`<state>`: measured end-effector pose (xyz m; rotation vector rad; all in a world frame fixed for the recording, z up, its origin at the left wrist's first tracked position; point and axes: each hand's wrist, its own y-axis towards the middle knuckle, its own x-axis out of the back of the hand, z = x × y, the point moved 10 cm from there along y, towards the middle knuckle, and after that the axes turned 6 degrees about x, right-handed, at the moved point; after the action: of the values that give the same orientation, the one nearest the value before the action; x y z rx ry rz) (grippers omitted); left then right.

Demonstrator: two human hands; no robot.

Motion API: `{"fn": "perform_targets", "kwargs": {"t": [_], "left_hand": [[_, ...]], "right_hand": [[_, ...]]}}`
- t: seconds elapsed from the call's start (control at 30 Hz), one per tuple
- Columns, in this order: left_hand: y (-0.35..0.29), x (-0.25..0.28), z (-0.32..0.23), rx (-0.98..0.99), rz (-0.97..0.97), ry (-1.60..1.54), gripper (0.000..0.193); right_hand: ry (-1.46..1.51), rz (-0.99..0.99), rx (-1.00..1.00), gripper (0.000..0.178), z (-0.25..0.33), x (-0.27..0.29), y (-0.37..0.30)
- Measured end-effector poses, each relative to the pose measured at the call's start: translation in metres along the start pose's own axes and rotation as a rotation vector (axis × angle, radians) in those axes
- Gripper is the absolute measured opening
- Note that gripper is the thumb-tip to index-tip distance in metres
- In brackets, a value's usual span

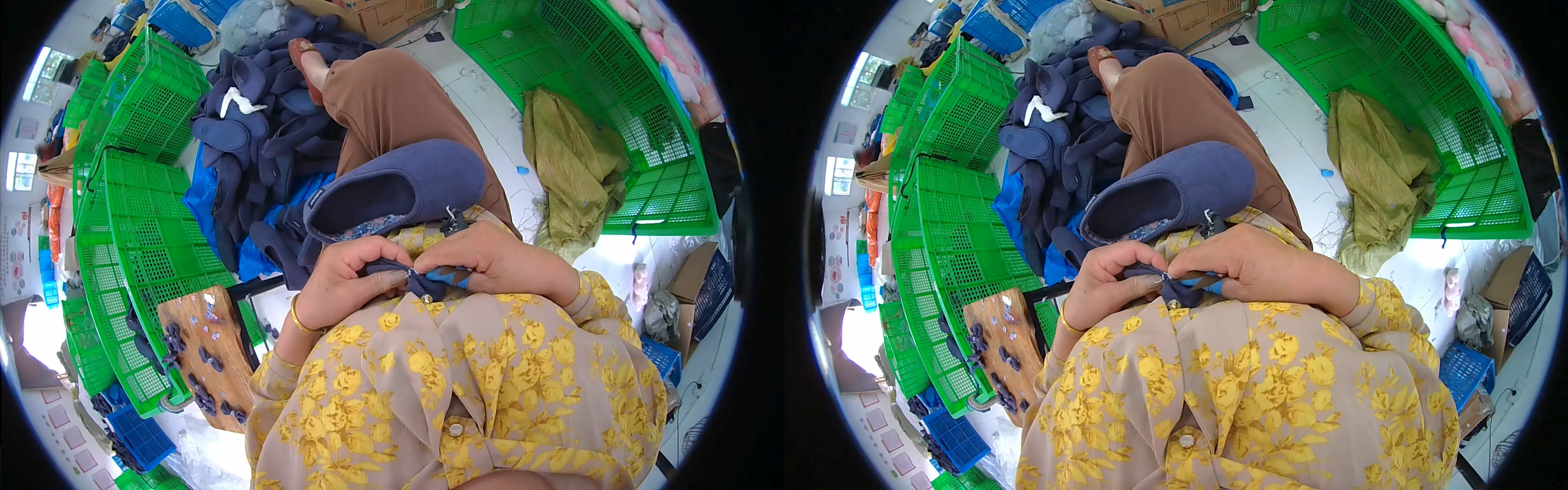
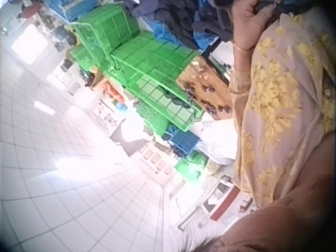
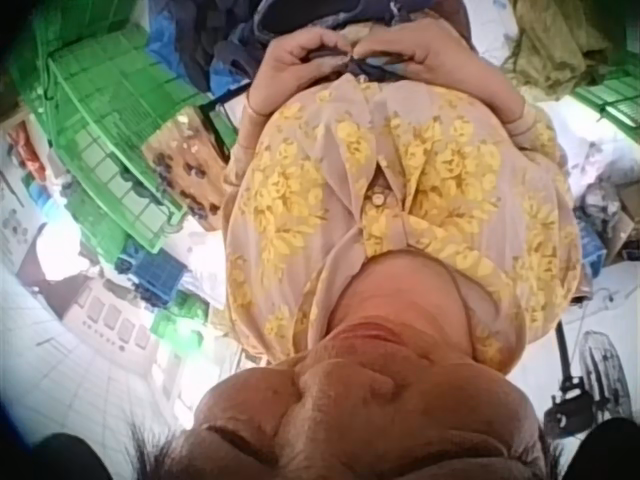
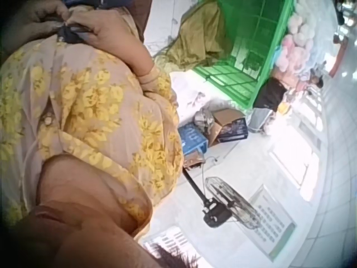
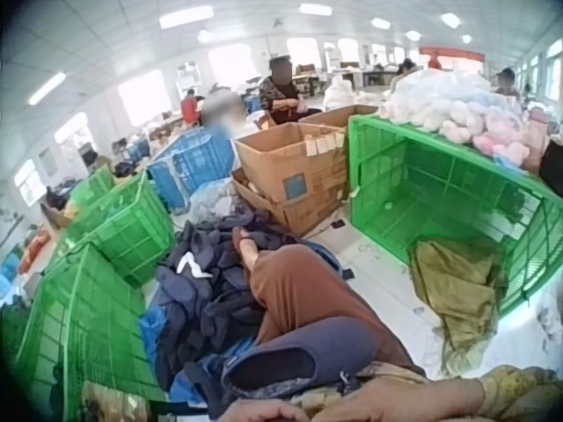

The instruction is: The person sits on the floor in a workshop and uses a blue-handled tool to stitch or attach a small component to the heel of a dark slip-on shoe. The person handles the shoe and tool repeatedly, working on the same item.

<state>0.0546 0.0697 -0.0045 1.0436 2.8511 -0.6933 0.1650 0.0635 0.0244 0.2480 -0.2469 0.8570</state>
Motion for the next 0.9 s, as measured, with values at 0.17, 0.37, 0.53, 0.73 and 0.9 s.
{"fn": "perform_targets", "kwargs": {"t": [0.17,0.37,0.53,0.73,0.9], "left_hand": [[0.000,0.000,0.003,0.003,0.020,-0.027,0.012],[0.002,0.002,0.004,0.019,0.005,-0.042,0.012],[0.002,0.002,0.003,0.028,-0.001,-0.016,0.014],[0.003,0.001,0.001,0.055,-0.015,-0.013,0.012],[0.004,0.001,0.001,0.050,-0.017,-0.056,0.012]], "right_hand": [[0.093,0.070,-0.017,0.062,-0.004,-0.002,-0.002],[-0.015,0.045,0.124,0.058,0.010,0.004,0.000],[-0.077,0.084,0.037,0.052,0.006,0.000,0.002],[-0.100,0.079,0.024,0.043,0.005,0.001,0.005],[-0.046,0.042,-0.009,0.039,0.000,0.000,0.007]]}}
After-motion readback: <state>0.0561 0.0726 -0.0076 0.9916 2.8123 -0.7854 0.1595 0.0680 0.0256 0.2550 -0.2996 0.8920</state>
